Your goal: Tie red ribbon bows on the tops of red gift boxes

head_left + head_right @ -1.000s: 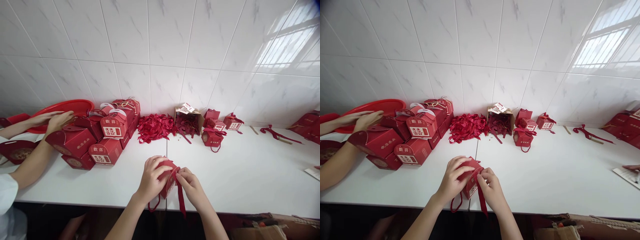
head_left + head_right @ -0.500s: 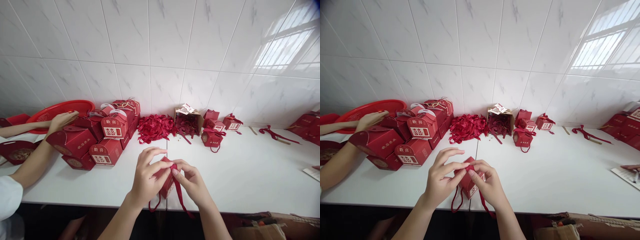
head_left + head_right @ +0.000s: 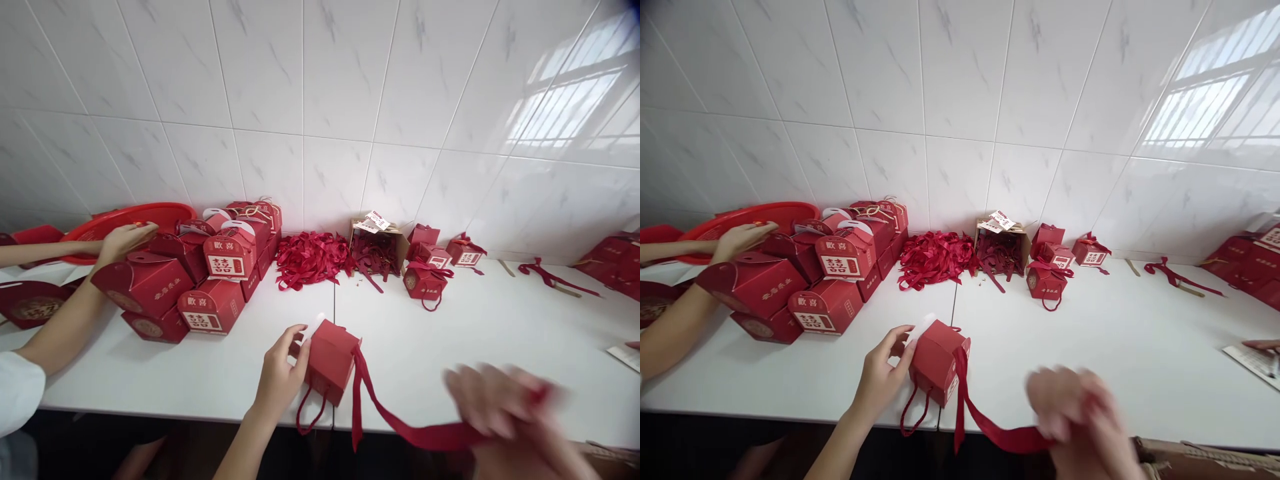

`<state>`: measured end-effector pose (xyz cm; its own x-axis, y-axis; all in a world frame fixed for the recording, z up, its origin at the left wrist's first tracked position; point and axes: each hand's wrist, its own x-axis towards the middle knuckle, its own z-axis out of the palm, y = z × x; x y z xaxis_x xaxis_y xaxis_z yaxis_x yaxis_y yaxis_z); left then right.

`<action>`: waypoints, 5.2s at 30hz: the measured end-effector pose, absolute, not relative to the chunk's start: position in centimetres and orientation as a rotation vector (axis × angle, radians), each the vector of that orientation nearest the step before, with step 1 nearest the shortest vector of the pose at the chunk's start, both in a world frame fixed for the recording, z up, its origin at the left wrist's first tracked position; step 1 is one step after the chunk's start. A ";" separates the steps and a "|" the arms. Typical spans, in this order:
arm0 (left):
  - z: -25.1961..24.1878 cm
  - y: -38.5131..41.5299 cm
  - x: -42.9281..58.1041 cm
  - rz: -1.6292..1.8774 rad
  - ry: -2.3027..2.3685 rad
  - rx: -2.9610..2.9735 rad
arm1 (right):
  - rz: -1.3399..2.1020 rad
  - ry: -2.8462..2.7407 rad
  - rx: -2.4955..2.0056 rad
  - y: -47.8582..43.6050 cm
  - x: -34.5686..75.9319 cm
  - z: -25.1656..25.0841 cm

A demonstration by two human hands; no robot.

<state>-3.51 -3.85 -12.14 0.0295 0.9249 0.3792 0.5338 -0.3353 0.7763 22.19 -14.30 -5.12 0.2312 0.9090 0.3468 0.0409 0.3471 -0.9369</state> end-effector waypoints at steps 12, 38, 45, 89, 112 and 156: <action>-12.3 -6.0 -2.7 1.324 1.394 1.509 | 1.315 -1.455 -1.234 -3.7 12.3 -9.2; -12.5 -6.7 -2.9 1.298 1.412 1.569 | 1.237 -1.686 -1.249 -3.8 12.8 -9.1; -12.4 -7.0 -2.9 1.285 1.409 1.572 | 1.186 -1.718 -1.263 -3.9 12.6 -8.8; -14.4 -1.1 -6.6 0.798 1.357 1.468 | 1.051 -1.316 -1.576 -5.4 22.5 -15.0; -12.1 -2.0 -4.0 1.235 0.735 0.416 | 1.461 -0.259 -0.825 -6.7 17.1 -16.0; 1.3 -1.6 -0.1 1.607 0.655 1.203 | 0.730 -1.235 -0.805 -3.9 16.5 1.2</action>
<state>-0.09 -1.55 1.33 -0.0233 0.9201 0.3910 -0.3847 -0.3692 0.8460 16.46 -3.90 1.17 0.1831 0.8371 0.5154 -0.0475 0.5312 -0.8459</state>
